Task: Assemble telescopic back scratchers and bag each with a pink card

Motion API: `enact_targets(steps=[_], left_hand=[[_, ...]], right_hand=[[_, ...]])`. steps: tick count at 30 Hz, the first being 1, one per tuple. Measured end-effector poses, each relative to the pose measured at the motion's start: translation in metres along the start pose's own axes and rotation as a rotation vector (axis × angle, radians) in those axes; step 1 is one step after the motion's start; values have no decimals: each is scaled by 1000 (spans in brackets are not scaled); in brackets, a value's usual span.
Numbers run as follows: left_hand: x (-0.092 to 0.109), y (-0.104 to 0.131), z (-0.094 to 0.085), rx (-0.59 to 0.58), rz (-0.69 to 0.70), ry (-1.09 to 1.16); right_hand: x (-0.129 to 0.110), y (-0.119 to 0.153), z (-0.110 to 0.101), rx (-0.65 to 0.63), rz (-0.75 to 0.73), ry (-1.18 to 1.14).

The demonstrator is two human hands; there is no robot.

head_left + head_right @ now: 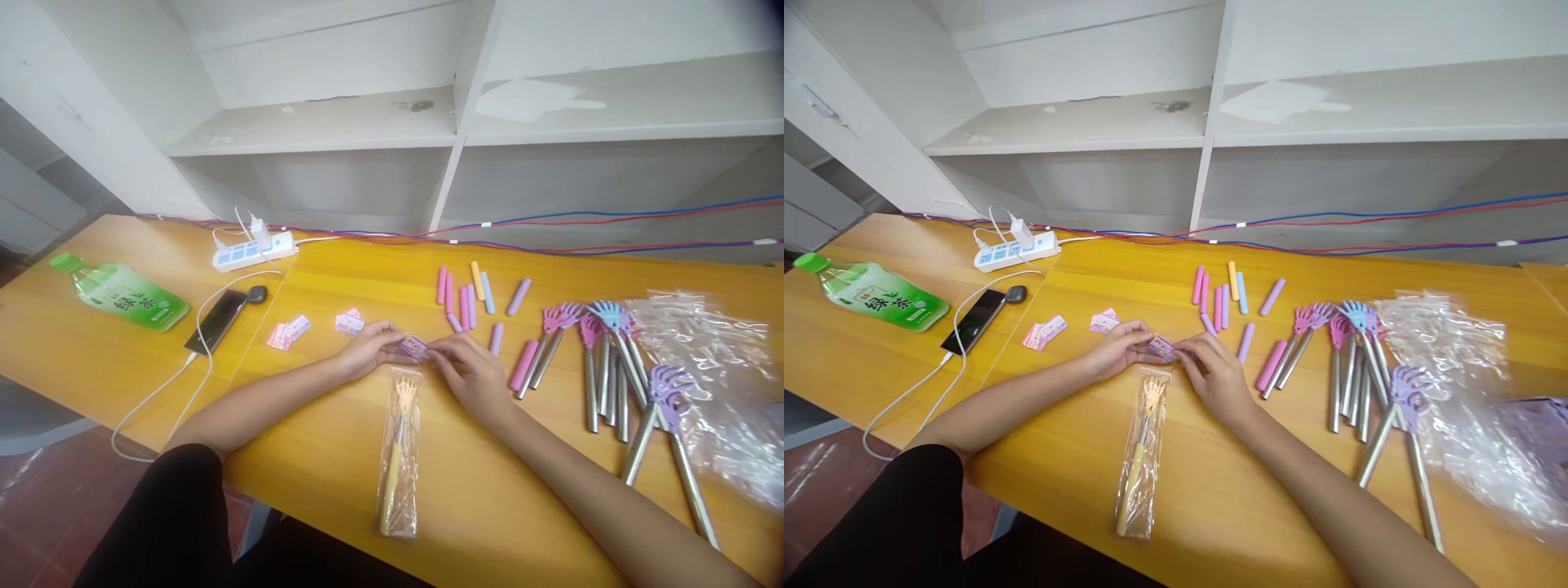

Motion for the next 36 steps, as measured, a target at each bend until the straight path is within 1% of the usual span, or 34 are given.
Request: enact_targets(steps=[4, 9, 20, 27, 36], left_hand=[[-2, -2, -3, 21, -10, -19], [-2, -2, -7, 62, -7, -58], [-4, -3, -6, 8, -11, -66], [-2, -2, -5, 32, -3, -56], [-2, -1, -6, 42, 4, -26]], right_hand=[[-3, 1, 2, -19, -69, 64], [-2, 3, 8, -78, -92, 86], [8, 7, 14, -142, -44, 85], [7, 6, 15, -158, -46, 86], [7, 9, 16, -205, -4, 91]])
Point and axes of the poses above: each hand's wrist, its own y-axis away from the middle knuckle, its own z-axis out of the palm, x = y × z, the point moved 7 cm from there along -y, towards the middle knuckle, and after that the axes turned 3 degrees about y, right-handed, at the moved point
